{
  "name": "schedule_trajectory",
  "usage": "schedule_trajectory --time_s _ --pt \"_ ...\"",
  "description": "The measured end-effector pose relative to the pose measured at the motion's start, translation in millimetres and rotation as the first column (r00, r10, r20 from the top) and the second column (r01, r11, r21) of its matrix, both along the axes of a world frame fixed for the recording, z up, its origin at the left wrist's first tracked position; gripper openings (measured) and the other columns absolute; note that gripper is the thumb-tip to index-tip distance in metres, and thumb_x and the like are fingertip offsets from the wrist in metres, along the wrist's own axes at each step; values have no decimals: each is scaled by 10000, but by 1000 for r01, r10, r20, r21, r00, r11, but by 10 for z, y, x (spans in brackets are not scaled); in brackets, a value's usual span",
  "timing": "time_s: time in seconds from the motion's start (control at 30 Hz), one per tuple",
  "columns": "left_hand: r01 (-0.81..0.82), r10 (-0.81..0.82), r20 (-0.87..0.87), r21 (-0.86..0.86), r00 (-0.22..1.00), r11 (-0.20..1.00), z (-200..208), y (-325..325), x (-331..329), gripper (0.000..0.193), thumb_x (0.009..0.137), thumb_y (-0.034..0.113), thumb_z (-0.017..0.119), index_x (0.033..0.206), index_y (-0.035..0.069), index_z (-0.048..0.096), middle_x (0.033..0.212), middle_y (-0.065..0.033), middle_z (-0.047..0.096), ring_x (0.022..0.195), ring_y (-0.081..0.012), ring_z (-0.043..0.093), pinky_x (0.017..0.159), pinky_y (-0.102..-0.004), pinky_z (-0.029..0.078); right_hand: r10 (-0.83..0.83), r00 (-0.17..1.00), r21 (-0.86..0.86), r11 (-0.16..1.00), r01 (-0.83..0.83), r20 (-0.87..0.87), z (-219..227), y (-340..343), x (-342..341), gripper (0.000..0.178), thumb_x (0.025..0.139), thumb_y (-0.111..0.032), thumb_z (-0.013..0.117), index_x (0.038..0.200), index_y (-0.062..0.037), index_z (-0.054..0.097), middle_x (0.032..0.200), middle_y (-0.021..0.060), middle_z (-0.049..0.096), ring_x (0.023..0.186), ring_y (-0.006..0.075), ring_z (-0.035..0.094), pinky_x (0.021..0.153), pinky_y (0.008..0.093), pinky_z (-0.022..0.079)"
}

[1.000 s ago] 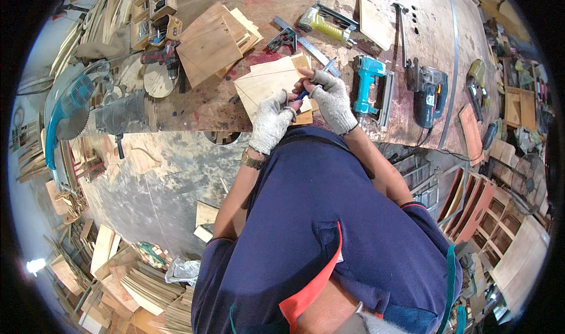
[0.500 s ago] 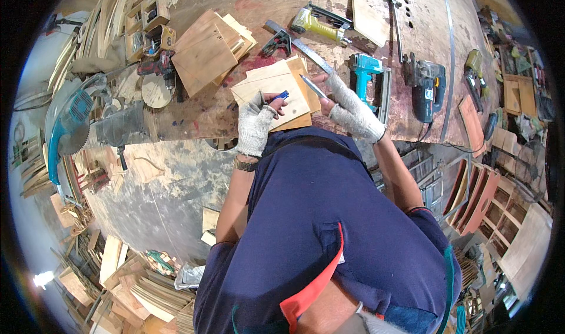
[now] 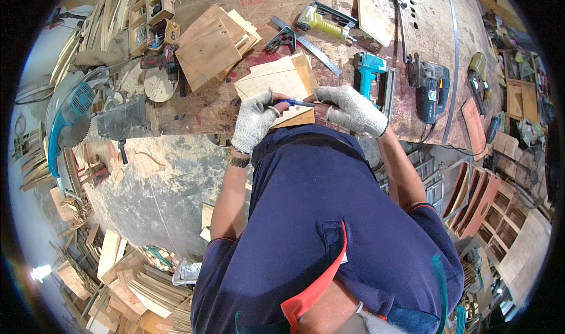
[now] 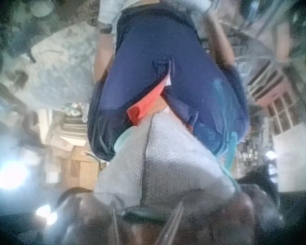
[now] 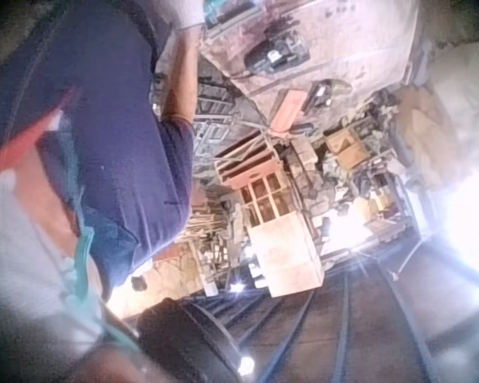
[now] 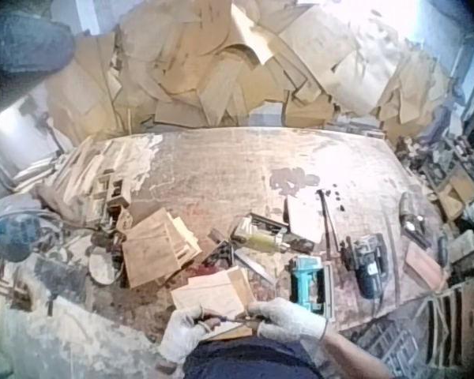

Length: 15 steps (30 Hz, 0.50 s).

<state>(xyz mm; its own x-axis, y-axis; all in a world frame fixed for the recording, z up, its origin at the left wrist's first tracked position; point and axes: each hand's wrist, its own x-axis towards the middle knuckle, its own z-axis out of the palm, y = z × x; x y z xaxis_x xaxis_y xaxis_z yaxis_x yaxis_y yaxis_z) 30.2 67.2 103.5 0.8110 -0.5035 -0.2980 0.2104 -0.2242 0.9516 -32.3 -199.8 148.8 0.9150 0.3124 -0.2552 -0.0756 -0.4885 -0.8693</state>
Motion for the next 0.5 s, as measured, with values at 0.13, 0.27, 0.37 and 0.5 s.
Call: schedule_trajectory --time_s 0.13,0.27,0.37,0.5 --pt "114 -114 -95 -11 989 993 43 22 -133 155 992 67 805 1129 -7 811 906 -15 775 789 -71 672 716 -261 556 110 991 -10 994 -109 81 -59 50 -18 249 1010 -232 711 1084 6 715 940 217 762 826 414 730 774 447 573" --pt "184 -215 330 123 919 975 207 31 -267 191 956 115 825 1113 8 807 865 -112 767 777 -193 731 737 -333 569 45 999 174 984 -49 30 -276 108 -181 361 1044 -313 723 1015 47 731 711 107 671 656 227 651 653 409 535" --pt "258 -295 558 147 775 955 271 67 -303 174 932 125 833 1087 50 817 865 -156 731 775 -335 727 721 -391 571 143 796 420 895 149 -588 -281 67 -244 402 1055 -386 734 1064 13 779 659 -25 572 629 77 537 565 302 436" --pt "100 -92 617 22 781 995 217 -95 -371 401 941 104 818 1328 55 726 975 -132 739 805 -281 719 711 -393 578 -93 875 234 945 227 -476 15 9 -212 370 1044 -368 758 1169 -22 795 769 -30 621 705 76 571 621 270 455"
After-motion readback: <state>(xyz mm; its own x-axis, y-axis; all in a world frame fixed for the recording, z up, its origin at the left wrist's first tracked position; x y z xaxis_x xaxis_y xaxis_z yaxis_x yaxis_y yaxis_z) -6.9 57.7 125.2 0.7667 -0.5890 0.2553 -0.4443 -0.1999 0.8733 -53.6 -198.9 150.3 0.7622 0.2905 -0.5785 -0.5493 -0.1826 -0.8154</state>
